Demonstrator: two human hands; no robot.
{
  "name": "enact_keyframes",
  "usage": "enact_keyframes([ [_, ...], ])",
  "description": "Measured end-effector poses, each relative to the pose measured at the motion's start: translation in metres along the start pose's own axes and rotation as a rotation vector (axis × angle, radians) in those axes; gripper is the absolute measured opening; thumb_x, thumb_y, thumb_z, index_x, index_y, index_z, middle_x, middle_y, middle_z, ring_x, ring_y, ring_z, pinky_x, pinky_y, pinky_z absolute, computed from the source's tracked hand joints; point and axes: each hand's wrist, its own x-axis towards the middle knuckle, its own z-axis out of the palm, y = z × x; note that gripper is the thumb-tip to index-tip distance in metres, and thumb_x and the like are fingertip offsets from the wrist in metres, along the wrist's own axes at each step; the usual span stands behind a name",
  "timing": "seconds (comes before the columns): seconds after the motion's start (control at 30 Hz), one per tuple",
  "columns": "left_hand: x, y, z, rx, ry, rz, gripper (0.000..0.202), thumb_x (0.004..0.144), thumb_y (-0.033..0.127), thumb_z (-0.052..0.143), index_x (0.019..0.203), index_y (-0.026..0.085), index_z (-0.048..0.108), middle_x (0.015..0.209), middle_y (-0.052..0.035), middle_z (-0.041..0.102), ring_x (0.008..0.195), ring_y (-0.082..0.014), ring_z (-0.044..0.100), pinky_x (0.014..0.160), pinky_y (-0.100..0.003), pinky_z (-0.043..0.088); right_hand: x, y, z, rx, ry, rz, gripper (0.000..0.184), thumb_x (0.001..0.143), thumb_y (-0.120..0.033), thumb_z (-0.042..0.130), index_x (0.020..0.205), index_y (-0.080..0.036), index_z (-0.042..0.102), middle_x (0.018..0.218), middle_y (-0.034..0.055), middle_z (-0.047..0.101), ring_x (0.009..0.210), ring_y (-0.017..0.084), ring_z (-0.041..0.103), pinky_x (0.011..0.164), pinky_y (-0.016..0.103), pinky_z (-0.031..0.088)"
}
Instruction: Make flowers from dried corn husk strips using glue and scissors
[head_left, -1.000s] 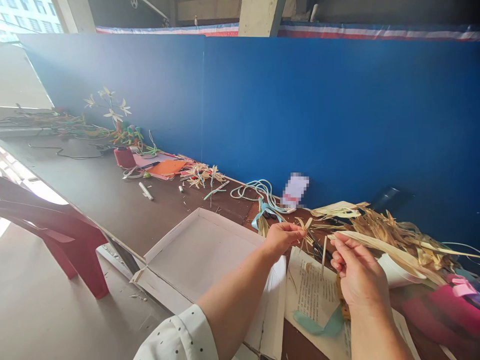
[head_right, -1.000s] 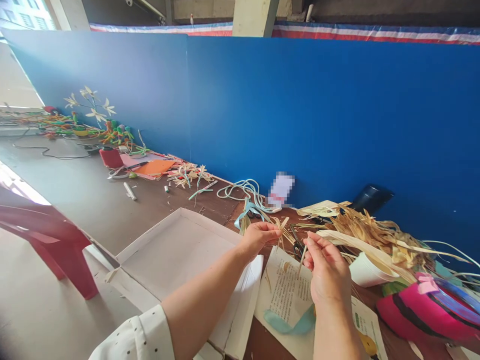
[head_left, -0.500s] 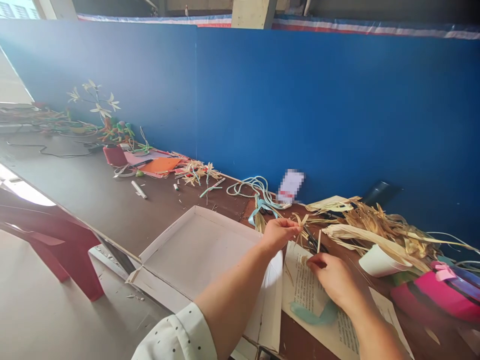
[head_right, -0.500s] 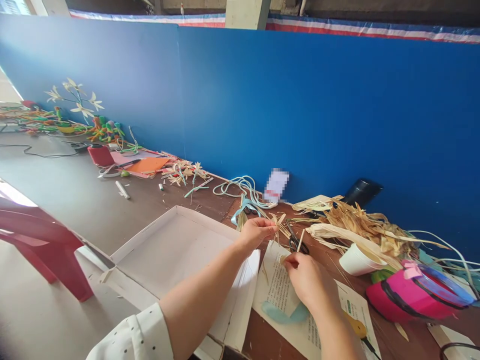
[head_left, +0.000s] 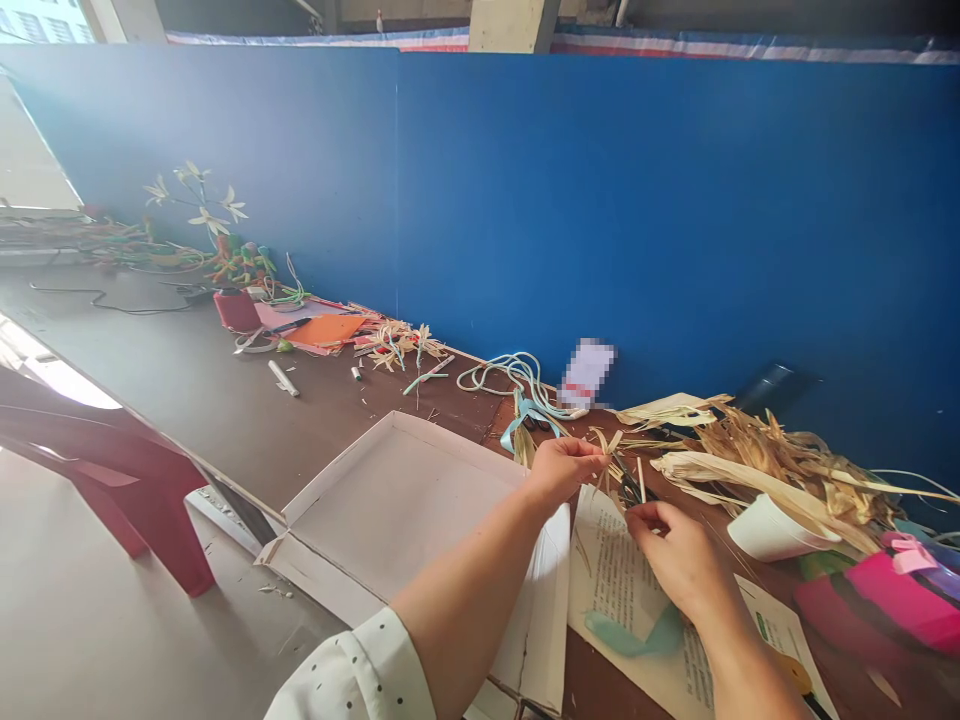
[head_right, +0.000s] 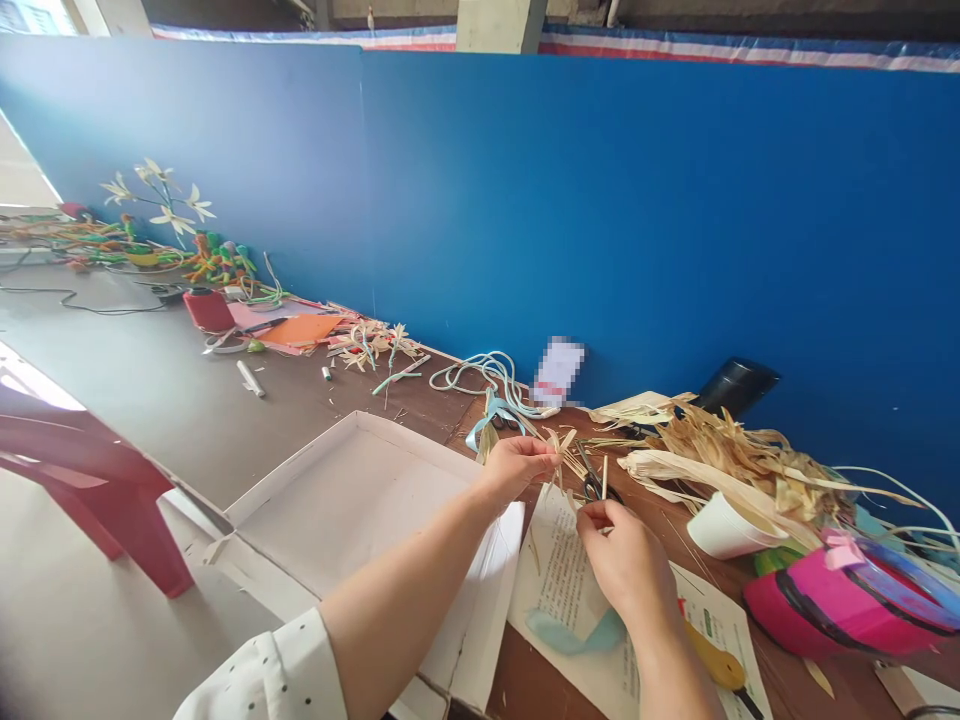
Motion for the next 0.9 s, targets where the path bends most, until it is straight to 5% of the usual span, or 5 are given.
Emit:
enact_keyframes([
  [0.13,0.0,0.0,-0.001,-0.004,-0.007,0.002,0.035,0.052,0.037,0.081,0.069,0.011,0.064,0.057,0.0024,0.053,0.051,-0.0044,0.043,0.056,-0.022,0.034,0.0,-0.001,-0.008,0.194,-0.042,0.144,0.036,0.071,-0.053,0.058,0.084,-0.022,0.069,0.066,0.0028,0.067,0.06,0.021,0.059,0.055,0.029,0.042],
  [0.37,-0.007,0.005,0.002,-0.025,-0.06,-0.035,0.041,0.045,0.039,0.085,0.066,0.011,0.063,0.059,0.0018,0.056,0.054,-0.0053,0.047,0.061,-0.024,0.039,-0.009,-0.003,0.003,0.678,0.0,0.12,0.041,0.075,-0.057,0.061,0.093,-0.021,0.061,0.058,-0.0008,0.056,0.053,0.015,0.05,0.047,0.025,0.038],
  [0.67,-0.011,0.007,0.003,-0.061,-0.165,-0.123,0.047,0.039,0.037,0.088,0.07,0.01,0.065,0.066,-0.0005,0.061,0.06,-0.008,0.055,0.072,-0.029,0.046,-0.012,-0.007,0.006,0.478,0.071,-0.042,0.031,0.081,-0.052,0.054,0.09,-0.022,0.056,0.064,0.0012,0.06,0.056,0.017,0.054,0.055,0.029,0.044],
  [0.9,-0.009,0.005,0.002,-0.037,-0.156,-0.112,0.045,0.042,0.038,0.088,0.069,0.01,0.066,0.064,-0.0003,0.061,0.057,-0.0071,0.054,0.069,-0.026,0.046,-0.014,-0.006,0.01,0.537,0.016,-0.027,0.032,0.079,-0.05,0.059,0.093,-0.021,0.059,0.069,0.001,0.062,0.059,0.016,0.055,0.057,0.028,0.044],
])
